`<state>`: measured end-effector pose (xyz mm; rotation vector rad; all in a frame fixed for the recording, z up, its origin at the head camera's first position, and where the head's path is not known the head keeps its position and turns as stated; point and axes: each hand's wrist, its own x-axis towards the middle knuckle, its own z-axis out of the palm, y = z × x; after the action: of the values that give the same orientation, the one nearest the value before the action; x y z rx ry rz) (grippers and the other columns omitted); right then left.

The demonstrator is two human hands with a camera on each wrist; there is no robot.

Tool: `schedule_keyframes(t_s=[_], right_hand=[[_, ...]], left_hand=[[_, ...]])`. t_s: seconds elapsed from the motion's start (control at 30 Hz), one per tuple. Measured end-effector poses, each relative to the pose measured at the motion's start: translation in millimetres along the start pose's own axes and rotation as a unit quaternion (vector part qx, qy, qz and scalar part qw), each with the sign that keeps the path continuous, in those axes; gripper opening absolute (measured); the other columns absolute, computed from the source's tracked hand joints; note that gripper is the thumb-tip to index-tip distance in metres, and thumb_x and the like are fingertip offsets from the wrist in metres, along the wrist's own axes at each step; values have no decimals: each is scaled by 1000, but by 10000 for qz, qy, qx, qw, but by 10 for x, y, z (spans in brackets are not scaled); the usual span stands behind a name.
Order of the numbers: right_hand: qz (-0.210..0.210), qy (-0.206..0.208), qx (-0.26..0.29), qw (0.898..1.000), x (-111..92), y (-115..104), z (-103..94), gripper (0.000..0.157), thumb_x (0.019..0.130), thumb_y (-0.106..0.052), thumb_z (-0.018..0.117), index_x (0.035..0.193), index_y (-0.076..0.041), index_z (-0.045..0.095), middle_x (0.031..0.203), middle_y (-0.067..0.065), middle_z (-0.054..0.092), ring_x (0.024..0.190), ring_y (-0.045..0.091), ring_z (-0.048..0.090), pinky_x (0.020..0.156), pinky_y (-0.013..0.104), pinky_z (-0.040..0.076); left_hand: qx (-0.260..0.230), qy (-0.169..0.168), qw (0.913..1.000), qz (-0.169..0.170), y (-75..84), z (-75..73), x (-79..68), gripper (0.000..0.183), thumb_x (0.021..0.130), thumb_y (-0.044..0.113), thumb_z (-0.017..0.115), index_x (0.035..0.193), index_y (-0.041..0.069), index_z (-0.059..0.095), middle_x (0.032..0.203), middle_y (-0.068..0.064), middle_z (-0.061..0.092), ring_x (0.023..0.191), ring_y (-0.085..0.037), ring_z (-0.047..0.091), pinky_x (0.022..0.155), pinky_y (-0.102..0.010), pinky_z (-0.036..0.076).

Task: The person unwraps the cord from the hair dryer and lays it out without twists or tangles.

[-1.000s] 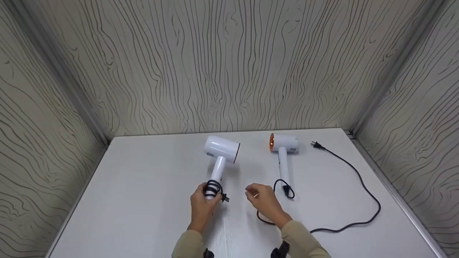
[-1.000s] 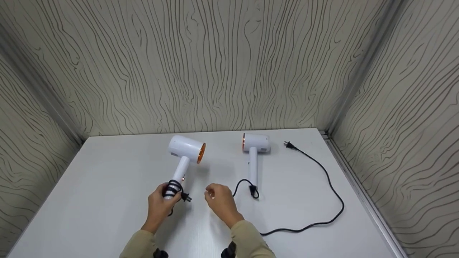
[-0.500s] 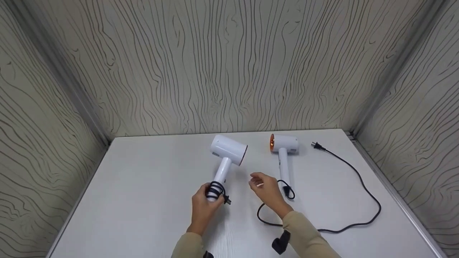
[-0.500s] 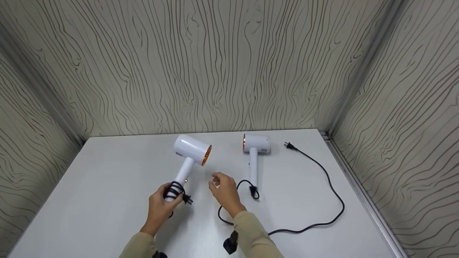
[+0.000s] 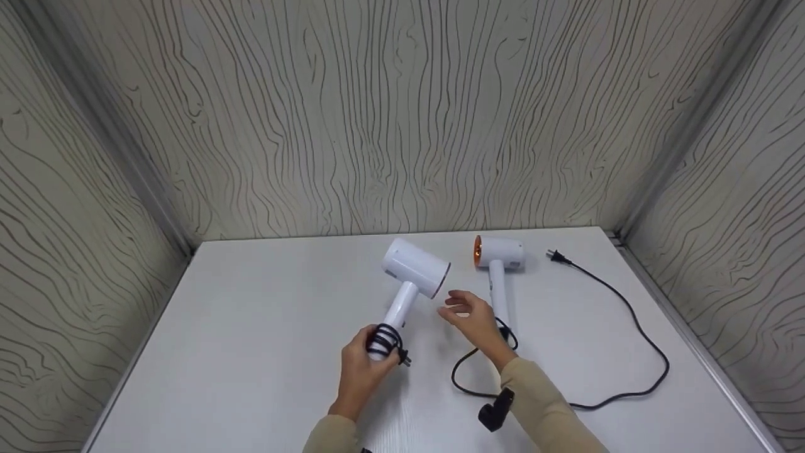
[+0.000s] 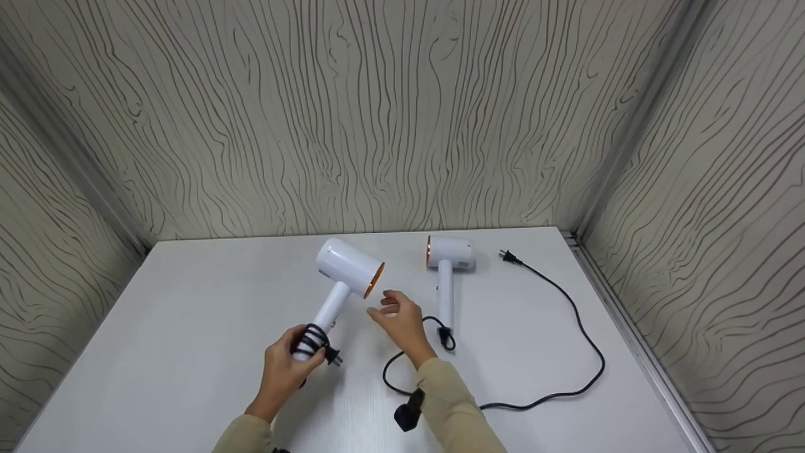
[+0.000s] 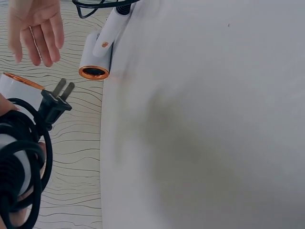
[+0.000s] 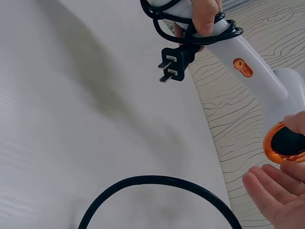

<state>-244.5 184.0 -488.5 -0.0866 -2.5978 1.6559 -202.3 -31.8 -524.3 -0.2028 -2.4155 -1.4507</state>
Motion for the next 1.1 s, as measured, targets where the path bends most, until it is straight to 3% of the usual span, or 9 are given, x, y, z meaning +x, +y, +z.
schedule_keyframes(t_s=[0.23,0.43,0.57,0.83,1.1], right_hand=[[468,-219,621,9967,79,-25,-66,64,85,-28,73,137,0,48,129,19,61,116,29,63,91,35,59],[770,-450,1613,9829,142,-31,-134,68,88,-24,70,143,0,39,138,21,53,119,24,62,98,36,56],[855,-567,2058,9732,174,-29,-170,70,90,-21,67,146,1,32,142,23,48,118,22,61,101,37,54],[988,-711,2168,9686,210,-23,-200,68,93,-28,64,146,-1,32,141,20,48,112,17,60,102,35,53],[1112,-845,2107,9675,225,-29,-223,67,91,-33,66,144,-5,35,139,15,48,117,20,58,107,39,50]], left_hand=[[-42,-200,9998,-62,70,-10,-21,47,73,10,78,115,-3,60,105,-15,71,95,-22,68,82,-33,60],[38,-204,9994,271,79,-4,-22,46,72,8,78,113,-5,60,102,-15,71,90,-22,69,77,-29,60],[38,-283,9991,312,90,-4,-23,45,72,8,77,113,-4,61,102,-14,71,90,-22,69,76,-28,59],[-119,-472,9983,323,87,-8,-41,47,72,7,78,113,-3,60,103,-14,72,92,-22,70,80,-29,60],[-209,-608,9960,617,50,-44,-13,45,72,6,78,112,-4,60,99,-12,72,87,-19,69,76,-26,59]])
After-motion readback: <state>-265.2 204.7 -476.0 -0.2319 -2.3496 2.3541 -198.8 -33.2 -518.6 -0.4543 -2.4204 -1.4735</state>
